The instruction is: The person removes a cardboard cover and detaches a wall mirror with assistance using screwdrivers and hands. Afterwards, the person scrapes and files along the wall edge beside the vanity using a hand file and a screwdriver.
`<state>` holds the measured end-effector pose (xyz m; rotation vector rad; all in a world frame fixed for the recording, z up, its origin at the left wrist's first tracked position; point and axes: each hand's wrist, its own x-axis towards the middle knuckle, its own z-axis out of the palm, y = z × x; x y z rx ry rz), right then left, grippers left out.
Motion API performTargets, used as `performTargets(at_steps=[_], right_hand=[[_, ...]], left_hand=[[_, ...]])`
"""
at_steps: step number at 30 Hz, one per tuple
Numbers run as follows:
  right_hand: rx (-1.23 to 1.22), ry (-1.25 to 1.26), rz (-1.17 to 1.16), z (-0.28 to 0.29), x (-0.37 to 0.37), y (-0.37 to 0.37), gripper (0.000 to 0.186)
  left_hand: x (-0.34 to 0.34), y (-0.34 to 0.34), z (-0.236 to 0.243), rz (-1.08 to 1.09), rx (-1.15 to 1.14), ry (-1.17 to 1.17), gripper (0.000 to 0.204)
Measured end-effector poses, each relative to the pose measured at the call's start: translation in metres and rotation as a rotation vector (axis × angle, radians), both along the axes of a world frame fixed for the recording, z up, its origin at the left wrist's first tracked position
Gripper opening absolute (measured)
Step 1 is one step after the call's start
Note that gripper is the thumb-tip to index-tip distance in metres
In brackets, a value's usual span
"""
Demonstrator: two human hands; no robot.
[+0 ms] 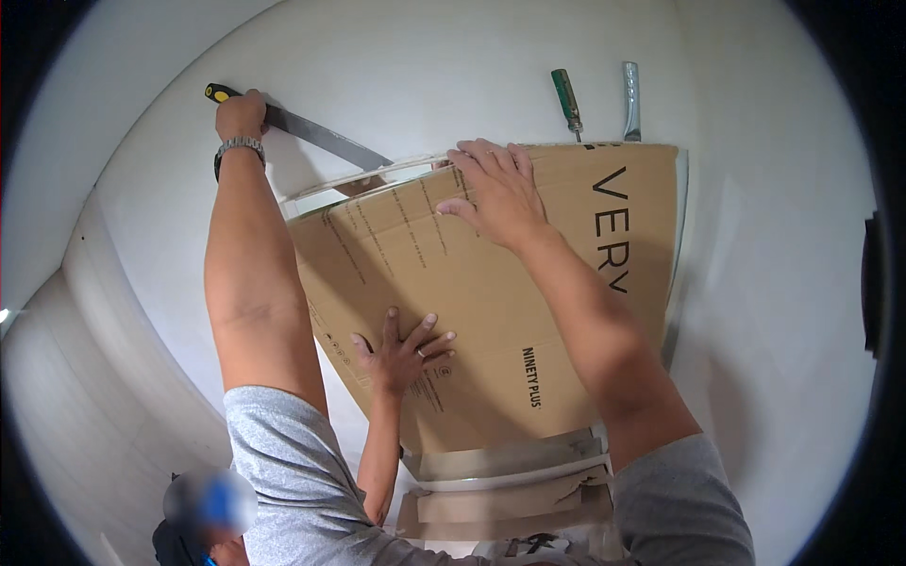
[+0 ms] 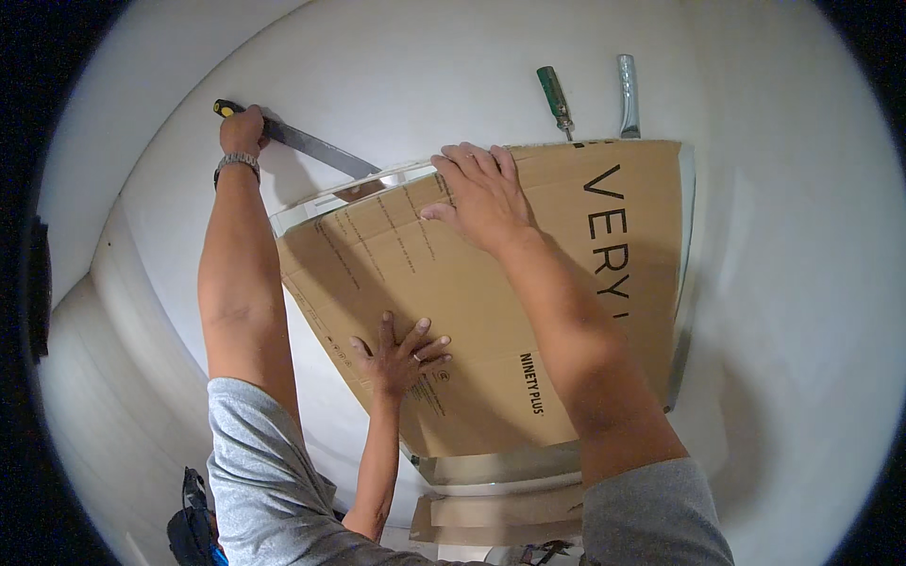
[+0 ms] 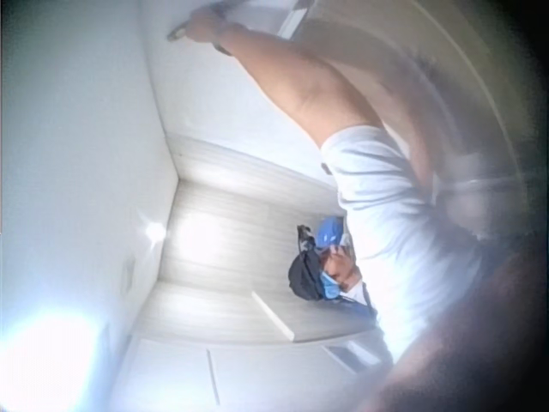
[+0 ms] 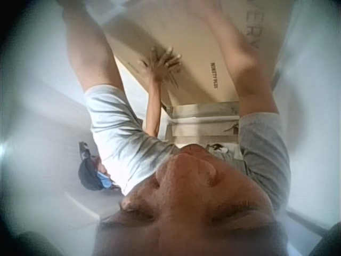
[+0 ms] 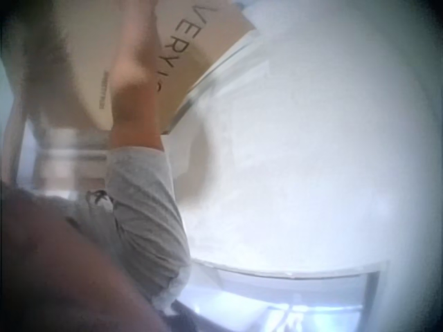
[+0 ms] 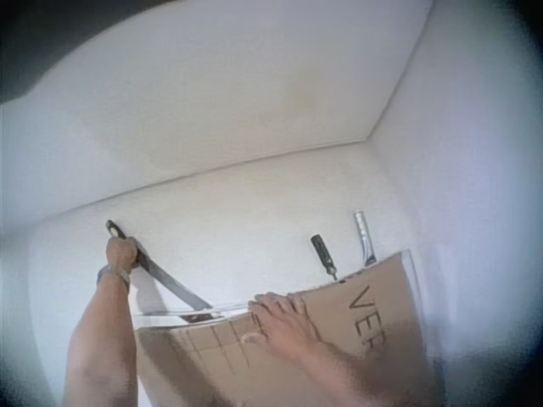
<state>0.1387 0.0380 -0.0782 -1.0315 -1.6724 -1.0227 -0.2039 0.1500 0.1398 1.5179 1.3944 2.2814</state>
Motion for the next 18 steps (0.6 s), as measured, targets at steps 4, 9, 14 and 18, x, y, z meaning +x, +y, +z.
performTargets(at_steps=[4, 9, 14, 18], right_hand=[[0.035, -0.012, -0.001, -0.001, 0.001, 0.005, 0.067], [0.078, -0.025, 0.004, -0.002, -0.003, 0.003, 0.066], [0.028, -0.014, -0.025, -0.001, 0.005, -0.001, 0.064], [-0.015, -0.06, -0.022, 0.009, 0.001, -0.008, 0.067]], left_hand=[[-0.003, 0.002, 0.007, 0.223, -0.097, 0.291, 0.044], [-0.017, 0.016, 0.017, 0.247, 0.037, 0.421, 0.054], [0.008, 0.019, 0.002, 0.27, 0.087, 0.317, 0.053], [0.01, -0.012, -0.004, 0.046, -0.02, 0.223, 0.055]])
